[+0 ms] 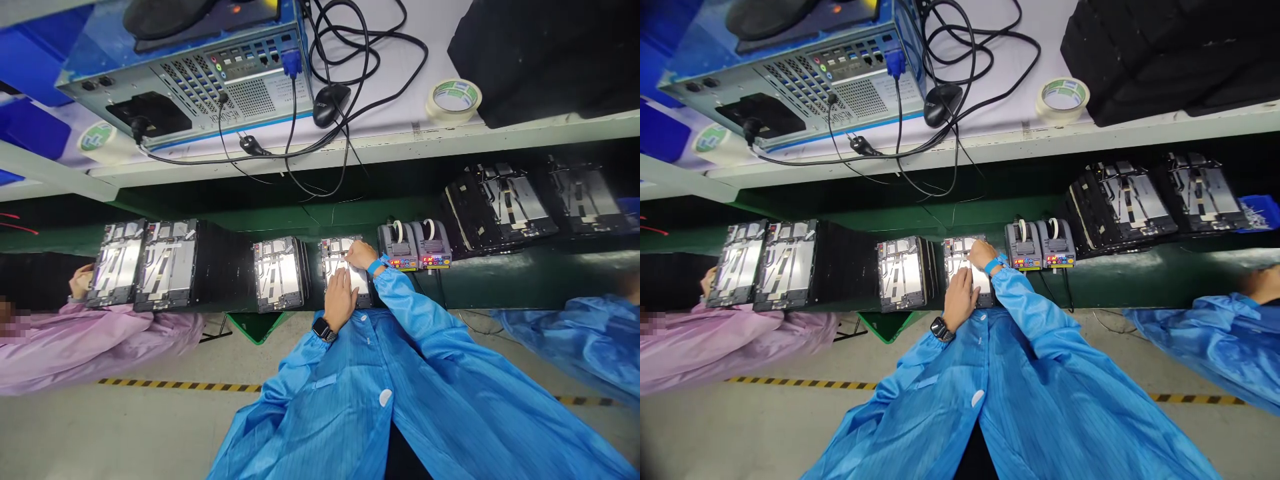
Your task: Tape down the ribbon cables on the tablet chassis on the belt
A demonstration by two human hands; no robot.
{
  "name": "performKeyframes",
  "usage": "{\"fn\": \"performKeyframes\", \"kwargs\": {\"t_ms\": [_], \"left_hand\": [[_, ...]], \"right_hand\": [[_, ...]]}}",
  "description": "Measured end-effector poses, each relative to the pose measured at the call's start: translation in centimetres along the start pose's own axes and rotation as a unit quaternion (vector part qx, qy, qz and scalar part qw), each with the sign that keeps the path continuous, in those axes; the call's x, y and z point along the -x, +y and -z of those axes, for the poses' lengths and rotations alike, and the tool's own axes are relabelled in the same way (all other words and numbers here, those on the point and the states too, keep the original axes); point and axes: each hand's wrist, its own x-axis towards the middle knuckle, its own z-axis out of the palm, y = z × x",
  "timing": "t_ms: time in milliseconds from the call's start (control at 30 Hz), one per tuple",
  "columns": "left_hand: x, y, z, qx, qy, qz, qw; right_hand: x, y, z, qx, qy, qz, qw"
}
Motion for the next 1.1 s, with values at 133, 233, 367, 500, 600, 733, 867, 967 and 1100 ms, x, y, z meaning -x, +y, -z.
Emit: {"fn": "performKeyframes", "kwargs": {"t_ms": [133, 233, 367, 500, 600, 733, 867, 967, 1100], "left_hand": [[-0.3, 0.3, -0.5, 0.002, 0.01, 0.011, 1.0], [-0.3, 0.6, -0.9, -0.004, 0.011, 0.015, 1.0], [-0.6, 0.7, -1.0, -0.015, 0.01, 0.017, 1.0], [-0.7, 0.6, -0.9, -0.022, 0.006, 0.01, 1.0], [-0.6, 0.6, -1.0, -0.023, 0.008, 0.011, 1.0], [-0.6, 0.8, -0.7, -0.019, 0.01, 0.011, 1.0], [-0.9, 0.5, 0.1, 0.003, 0.03, 0.028, 0.999], [-1.4, -0.1, 0.8, 0.003, 0.053, 0.059, 0.997], [-2.0, -0.8, 1.3, -0.008, 0.047, 0.075, 0.996]], "right_hand": [[0.1, 0.0, 0.1, 0.004, -0.002, 0.001, 1.0], [0.0, 0.1, 0.2, 0.005, -0.004, 0.002, 1.0], [-0.2, 0.0, 0.1, 0.019, 0.0, -0.004, 1.0], [-0.3, -0.4, 0.0, 0.04, 0.001, -0.014, 0.999], [-0.2, -0.7, 0.2, 0.055, 0.003, -0.012, 0.998], [0.2, -0.9, 1.3, 0.074, 0.016, -0.017, 0.997], [1.1, 0.7, 1.7, 0.052, 0.053, -0.044, 0.996], [3.3, 4.4, -0.1, -0.006, 0.118, -0.051, 0.992], [7.7, 12.8, -4.4, -0.236, 0.215, -0.063, 0.946]]}}
